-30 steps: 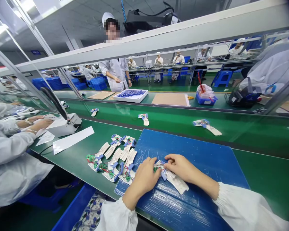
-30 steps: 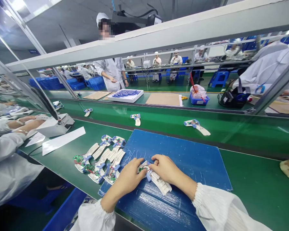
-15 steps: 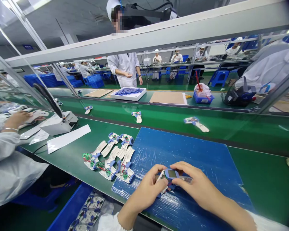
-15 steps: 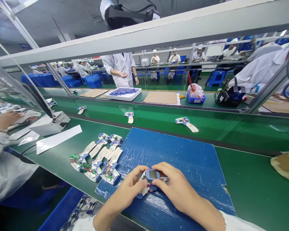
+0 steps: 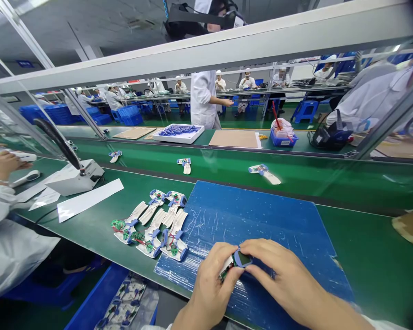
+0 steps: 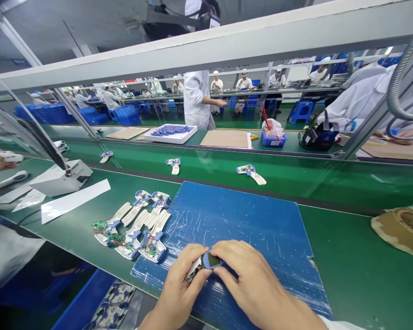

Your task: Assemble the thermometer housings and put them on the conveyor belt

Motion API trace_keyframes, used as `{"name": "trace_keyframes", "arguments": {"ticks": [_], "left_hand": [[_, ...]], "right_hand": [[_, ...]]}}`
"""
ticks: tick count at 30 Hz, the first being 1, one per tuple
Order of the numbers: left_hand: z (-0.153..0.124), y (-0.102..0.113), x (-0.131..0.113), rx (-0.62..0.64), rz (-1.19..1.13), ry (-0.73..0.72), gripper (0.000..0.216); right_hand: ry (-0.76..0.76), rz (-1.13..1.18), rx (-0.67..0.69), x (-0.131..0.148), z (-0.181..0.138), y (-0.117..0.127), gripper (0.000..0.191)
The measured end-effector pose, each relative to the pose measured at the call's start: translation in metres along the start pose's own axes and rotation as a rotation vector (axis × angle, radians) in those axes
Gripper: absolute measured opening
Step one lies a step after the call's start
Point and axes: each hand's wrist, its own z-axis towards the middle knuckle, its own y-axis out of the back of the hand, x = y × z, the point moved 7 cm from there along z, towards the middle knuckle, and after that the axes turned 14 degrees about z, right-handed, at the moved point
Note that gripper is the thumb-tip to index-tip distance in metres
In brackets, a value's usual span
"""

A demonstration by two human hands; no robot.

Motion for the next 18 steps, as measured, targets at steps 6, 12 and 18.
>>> {"name": "trace_keyframes", "arguments": {"ticks": [6, 12, 18], "left_hand": [[-0.002, -0.001, -0.002, -0.002, 0.021, 0.021, 0.034], [-0.001, -0.001, -0.009, 0.058, 0.107, -0.018, 0.033], [-0.002, -0.004, -0.016, 0.104, 0.174, -0.057, 0.033]], "right_hand": [[0.096, -0.078, -0.080, 0.005, -0.004, 0.002, 0.022], [0.131, -0.049, -0.049, 0.015, 0.010, 0.019, 0.021], [0.384, -0.302, 0.082, 0.034, 0.023, 0.019, 0.023]]}}
